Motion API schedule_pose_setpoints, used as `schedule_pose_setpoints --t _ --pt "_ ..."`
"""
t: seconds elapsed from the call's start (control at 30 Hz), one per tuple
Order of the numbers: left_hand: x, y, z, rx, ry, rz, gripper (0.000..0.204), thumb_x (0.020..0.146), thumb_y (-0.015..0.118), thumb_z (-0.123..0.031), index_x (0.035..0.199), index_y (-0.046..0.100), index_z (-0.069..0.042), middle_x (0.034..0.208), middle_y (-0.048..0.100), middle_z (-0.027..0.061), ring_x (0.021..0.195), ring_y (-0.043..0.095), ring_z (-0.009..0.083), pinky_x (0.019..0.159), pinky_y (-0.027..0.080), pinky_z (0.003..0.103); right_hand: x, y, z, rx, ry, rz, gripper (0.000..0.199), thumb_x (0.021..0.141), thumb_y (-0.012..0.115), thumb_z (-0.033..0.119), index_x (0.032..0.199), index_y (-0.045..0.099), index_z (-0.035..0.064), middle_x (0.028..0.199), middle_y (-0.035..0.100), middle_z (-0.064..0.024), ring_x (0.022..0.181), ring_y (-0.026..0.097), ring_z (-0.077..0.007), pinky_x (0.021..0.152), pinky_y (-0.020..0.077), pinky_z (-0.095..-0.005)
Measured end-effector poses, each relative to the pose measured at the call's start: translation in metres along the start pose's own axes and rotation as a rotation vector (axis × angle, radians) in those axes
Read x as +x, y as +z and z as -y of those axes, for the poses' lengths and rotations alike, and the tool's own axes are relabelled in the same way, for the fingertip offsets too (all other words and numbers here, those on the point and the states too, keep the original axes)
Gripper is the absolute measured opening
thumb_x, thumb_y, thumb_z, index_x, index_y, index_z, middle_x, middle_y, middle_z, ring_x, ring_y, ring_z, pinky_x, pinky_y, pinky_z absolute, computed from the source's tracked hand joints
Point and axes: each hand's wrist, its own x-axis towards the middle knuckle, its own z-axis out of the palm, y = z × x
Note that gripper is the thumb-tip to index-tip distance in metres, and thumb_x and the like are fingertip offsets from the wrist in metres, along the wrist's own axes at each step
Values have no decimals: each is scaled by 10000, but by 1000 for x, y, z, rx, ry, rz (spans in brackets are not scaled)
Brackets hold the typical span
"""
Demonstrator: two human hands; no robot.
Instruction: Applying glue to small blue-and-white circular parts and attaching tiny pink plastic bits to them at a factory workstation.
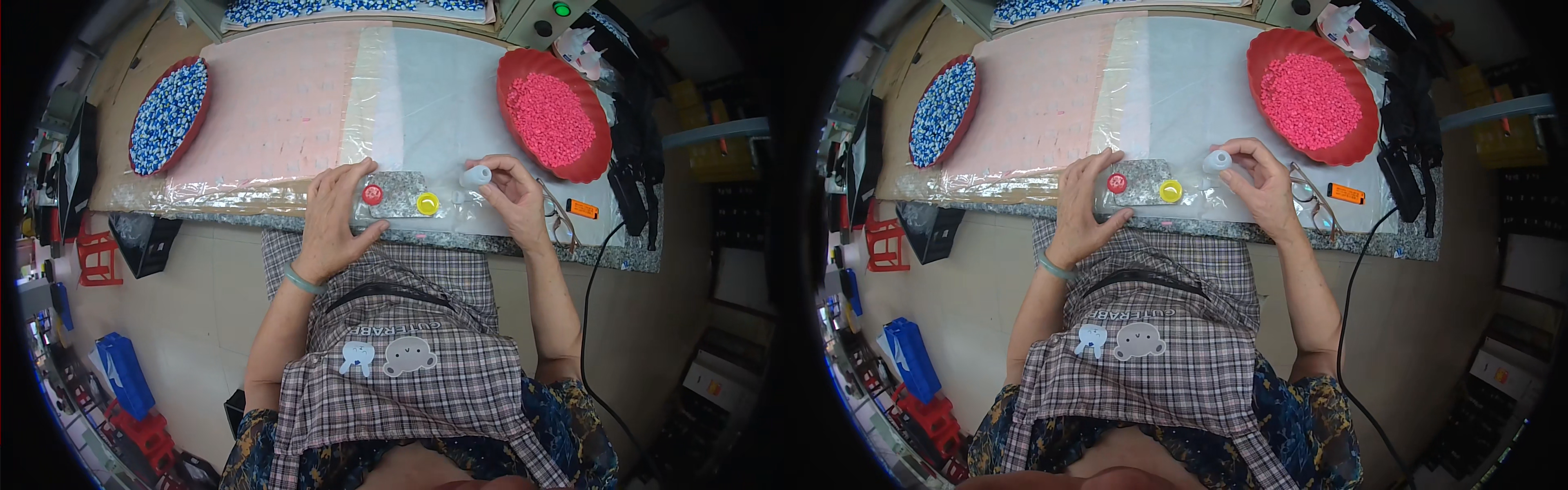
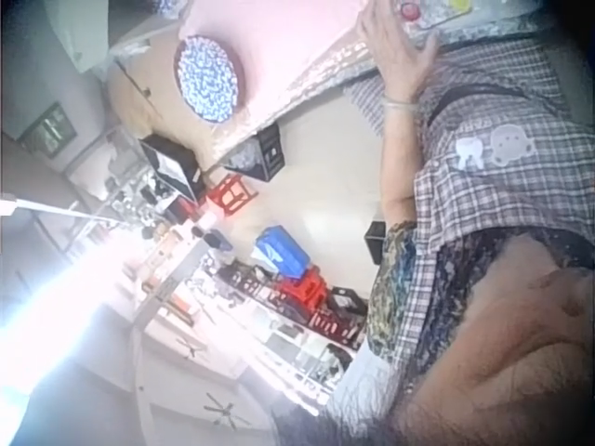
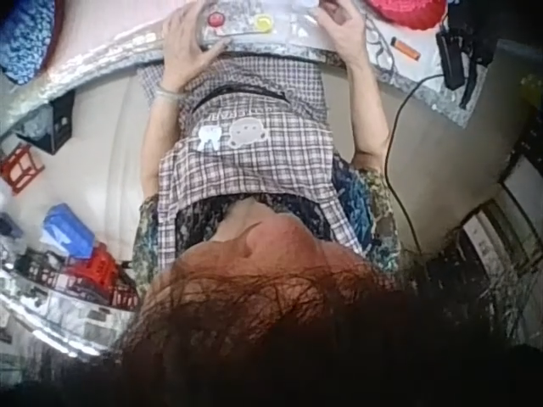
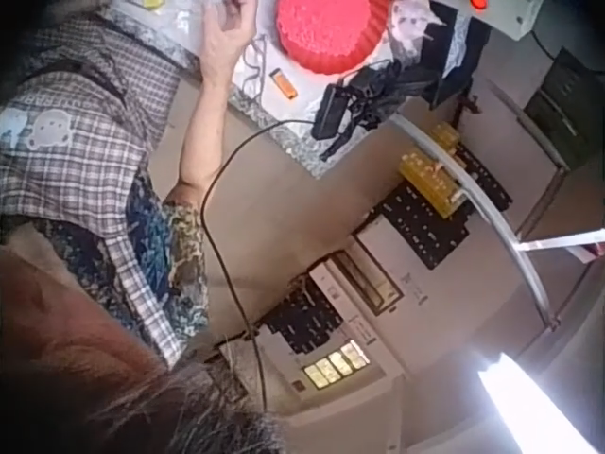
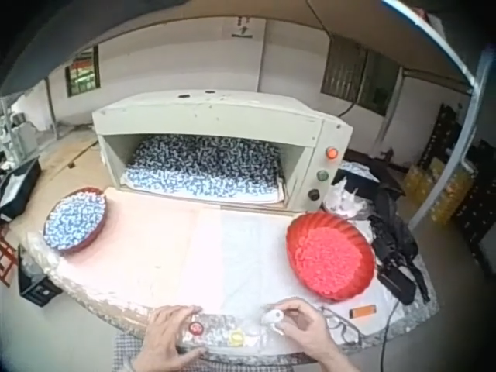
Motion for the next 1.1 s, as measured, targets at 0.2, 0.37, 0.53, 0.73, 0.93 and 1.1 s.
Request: schedule_pose_setpoints --t 0.2,0.37,0.53,0.73,0.93,1.1 --pt "-1 1 -2 -34 -4 -30 855 707 829 -223 1455 443 -73 1391 575 88 1312 471 315 1137 309 462 -4 -9 -8 -59 64 -103 318 894 695 -39 1194 590 -26 1152 625 -66 1062 615 -140 964 492 -293" --pt "-1 -1 -3 -31 -1 -27 859 702 831 -217 1456 444 -75 1395 572 89 1306 474 314 1135 313 461 -5 -9 -2 -216 68 -119 312 893 701 -35 1188 599 -24 1138 628 -56 1014 607 -127 928 496 -279" --pt "-1 0 0 -26 -3 -28 874 705 838 -222 1467 434 -78 1392 574 88 1306 474 312 1138 311 462 -6 -8 1 -281 62 -112 317 895 700 -30 1195 595 -21 1135 624 -52 1007 604 -124 922 496 -279" --pt "0 0 1 -24 6 -18 881 709 840 -221 1475 428 -78 1394 574 88 1308 473 312 1138 311 462 -6 -11 -2 -246 58 -151 313 899 692 -28 1196 593 -21 1149 628 -55 1020 602 -124 921 495 -278" --pt "1 -2 -4 -42 22 -33 856 704 838 -221 1450 450 -60 1384 578 103 1297 482 321 1136 308 472 -7 -13 8 -296 42 -121 300 898 683 -24 1185 599 -2 1187 638 -80 1050 600 -131 904 487 -275" --pt "-2 -3 -5 17 21 0 907 737 819 -254 1492 381 -11 1402 583 117 1313 462 338 1150 297 476 -4 -26 31 -267 -36 -193 298 895 685 -32 1178 592 -16 1151 637 -75 1060 603 -139 922 490 -287"
